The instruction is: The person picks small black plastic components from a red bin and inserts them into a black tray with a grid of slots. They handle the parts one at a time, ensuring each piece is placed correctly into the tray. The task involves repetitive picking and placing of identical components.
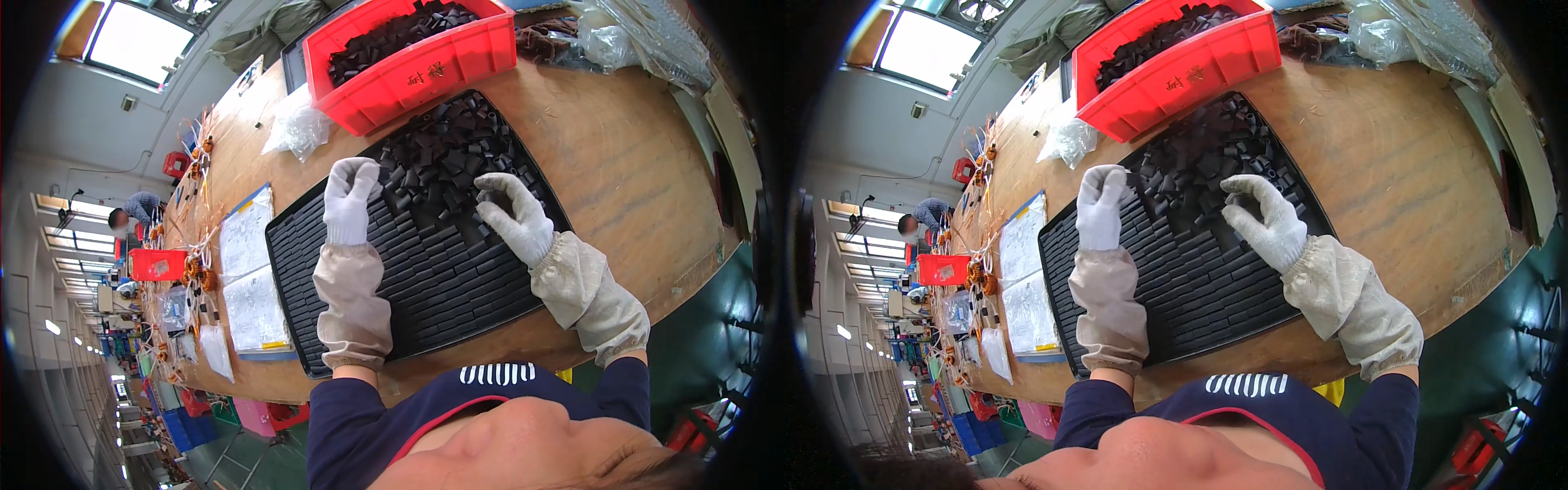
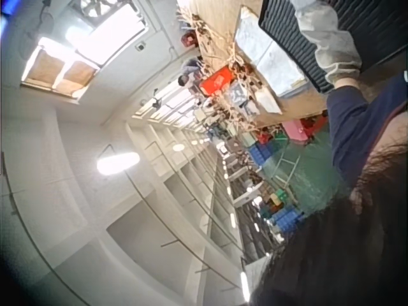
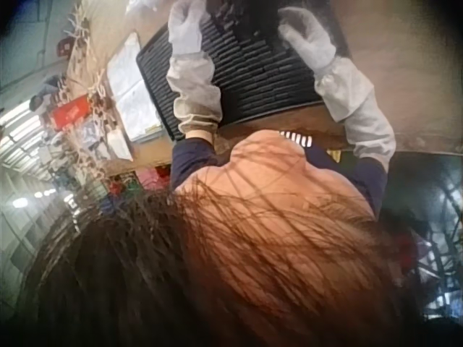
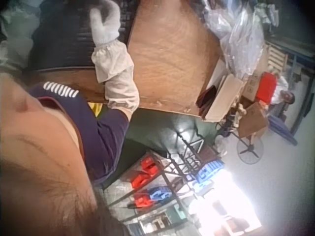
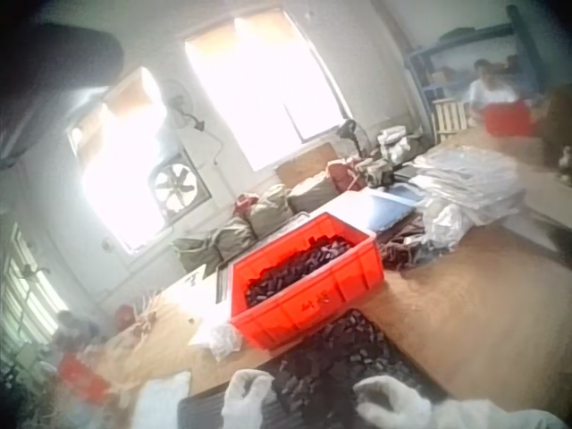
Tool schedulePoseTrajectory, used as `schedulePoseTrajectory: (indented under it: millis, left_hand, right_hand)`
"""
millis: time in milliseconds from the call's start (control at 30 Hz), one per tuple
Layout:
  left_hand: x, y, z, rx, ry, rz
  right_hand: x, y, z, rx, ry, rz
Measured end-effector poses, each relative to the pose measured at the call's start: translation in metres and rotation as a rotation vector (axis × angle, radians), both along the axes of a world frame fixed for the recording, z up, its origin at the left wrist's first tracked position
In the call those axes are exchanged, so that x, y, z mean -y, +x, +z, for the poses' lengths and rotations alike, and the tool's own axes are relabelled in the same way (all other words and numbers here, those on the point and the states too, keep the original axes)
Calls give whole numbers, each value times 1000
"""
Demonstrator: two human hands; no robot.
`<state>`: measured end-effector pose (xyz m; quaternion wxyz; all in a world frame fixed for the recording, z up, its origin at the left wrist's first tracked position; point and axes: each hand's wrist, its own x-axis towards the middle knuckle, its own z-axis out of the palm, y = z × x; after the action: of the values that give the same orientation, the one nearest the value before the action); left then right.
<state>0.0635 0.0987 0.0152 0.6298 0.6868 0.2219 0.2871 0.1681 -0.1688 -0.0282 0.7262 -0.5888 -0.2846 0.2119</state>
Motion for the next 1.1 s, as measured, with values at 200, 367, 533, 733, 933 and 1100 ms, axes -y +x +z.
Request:
schedulePoseTrajectory:
  millis: [200,367,533,733,933,1100]
  left_hand:
    - [88,-34,11,-137,-628,-341]
    - [108,-60,-15,-124,-779,-443]
    - [112,-66,-8,-197,-538,-486]
    - [104,-69,-11,-247,-468,-564]
    - [102,-71,-17,-261,-529,-602]
    - [104,-69,-16,-264,-517,-454]
  right_hand:
    - [1,-1,19,846,29,-42]
    - [-3,-4,13,949,51,107]
    - [0,-7,20,832,-48,96]
    - [0,-11,16,922,-56,169]
    - [2,-9,12,901,-114,250]
    - [-1,-12,12,687,-125,194]
